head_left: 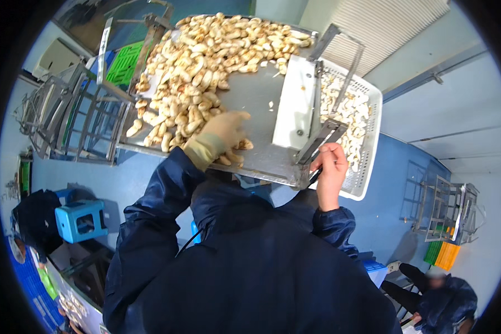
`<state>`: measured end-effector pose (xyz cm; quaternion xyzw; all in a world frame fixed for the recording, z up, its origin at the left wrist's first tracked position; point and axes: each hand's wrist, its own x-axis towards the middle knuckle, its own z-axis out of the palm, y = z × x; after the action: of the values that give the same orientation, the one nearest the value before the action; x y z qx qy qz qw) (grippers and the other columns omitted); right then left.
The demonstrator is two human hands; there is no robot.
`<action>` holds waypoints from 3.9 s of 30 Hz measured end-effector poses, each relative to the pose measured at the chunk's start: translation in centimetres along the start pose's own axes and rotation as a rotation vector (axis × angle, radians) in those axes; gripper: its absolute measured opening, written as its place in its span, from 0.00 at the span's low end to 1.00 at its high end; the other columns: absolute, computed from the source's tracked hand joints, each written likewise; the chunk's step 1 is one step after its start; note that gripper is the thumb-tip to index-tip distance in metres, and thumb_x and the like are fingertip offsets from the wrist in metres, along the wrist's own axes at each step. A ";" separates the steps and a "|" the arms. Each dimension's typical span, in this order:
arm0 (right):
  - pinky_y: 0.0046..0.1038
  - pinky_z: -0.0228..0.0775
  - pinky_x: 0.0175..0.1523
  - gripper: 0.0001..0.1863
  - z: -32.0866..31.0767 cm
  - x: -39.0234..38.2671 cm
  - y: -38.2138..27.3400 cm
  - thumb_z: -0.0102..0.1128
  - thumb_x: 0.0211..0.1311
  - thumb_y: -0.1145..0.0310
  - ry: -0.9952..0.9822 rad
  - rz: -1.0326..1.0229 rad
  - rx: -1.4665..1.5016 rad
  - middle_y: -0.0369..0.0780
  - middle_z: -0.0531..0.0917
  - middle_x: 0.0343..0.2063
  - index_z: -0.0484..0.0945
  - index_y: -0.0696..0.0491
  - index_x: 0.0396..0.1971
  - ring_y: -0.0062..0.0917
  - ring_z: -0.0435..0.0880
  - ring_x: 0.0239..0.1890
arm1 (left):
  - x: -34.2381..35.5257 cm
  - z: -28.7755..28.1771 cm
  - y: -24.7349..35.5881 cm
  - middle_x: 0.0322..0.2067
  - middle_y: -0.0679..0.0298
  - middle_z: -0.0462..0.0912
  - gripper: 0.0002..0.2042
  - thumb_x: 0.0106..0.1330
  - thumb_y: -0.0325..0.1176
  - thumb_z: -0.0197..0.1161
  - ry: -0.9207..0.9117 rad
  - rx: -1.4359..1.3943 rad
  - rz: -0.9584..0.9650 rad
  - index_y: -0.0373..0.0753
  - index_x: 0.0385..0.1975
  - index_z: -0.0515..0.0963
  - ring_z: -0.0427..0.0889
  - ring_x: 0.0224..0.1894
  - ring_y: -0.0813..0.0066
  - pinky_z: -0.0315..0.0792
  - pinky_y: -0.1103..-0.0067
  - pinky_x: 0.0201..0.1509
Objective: The person slices ginger using a manual slicer and then spreads the slices out in a plastic crate by hand.
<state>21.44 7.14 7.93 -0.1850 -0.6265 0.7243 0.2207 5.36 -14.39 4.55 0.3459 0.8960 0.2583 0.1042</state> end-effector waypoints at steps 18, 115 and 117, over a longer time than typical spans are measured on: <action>0.32 0.62 0.28 0.05 -2.2 0.8 0.8 0.50 0.48 0.78 -0.191 -0.055 -0.268 0.41 0.70 0.17 0.68 0.56 0.16 0.32 0.71 0.21 | -1.5 5.3 4.9 0.33 0.48 0.79 0.16 0.59 0.39 0.51 0.259 -0.702 -0.264 0.35 0.41 0.71 0.77 0.38 0.52 0.69 0.67 0.43; 0.27 0.58 0.27 0.05 -2.7 -0.5 9.6 0.46 0.62 0.72 0.010 -0.111 -0.615 0.36 0.67 0.18 0.67 0.56 0.27 0.23 0.65 0.21 | 12.4 12.0 8.4 0.31 0.54 0.79 0.07 0.55 0.26 0.59 0.349 -0.777 -0.141 0.36 0.34 0.76 0.78 0.34 0.60 0.70 0.75 0.42; 0.23 0.57 0.16 0.11 -0.2 -1.8 6.7 0.42 0.64 0.73 0.328 0.227 0.287 0.34 0.63 0.08 0.64 0.55 0.21 0.18 0.63 0.10 | 12.2 12.4 8.4 0.31 0.53 0.79 0.07 0.56 0.27 0.58 0.364 -0.657 -0.126 0.35 0.34 0.76 0.78 0.35 0.58 0.70 0.74 0.42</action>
<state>22.44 5.57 1.21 -0.3360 -0.4481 0.7864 0.2605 5.62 3.99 -1.55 0.1866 0.7889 0.5819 0.0644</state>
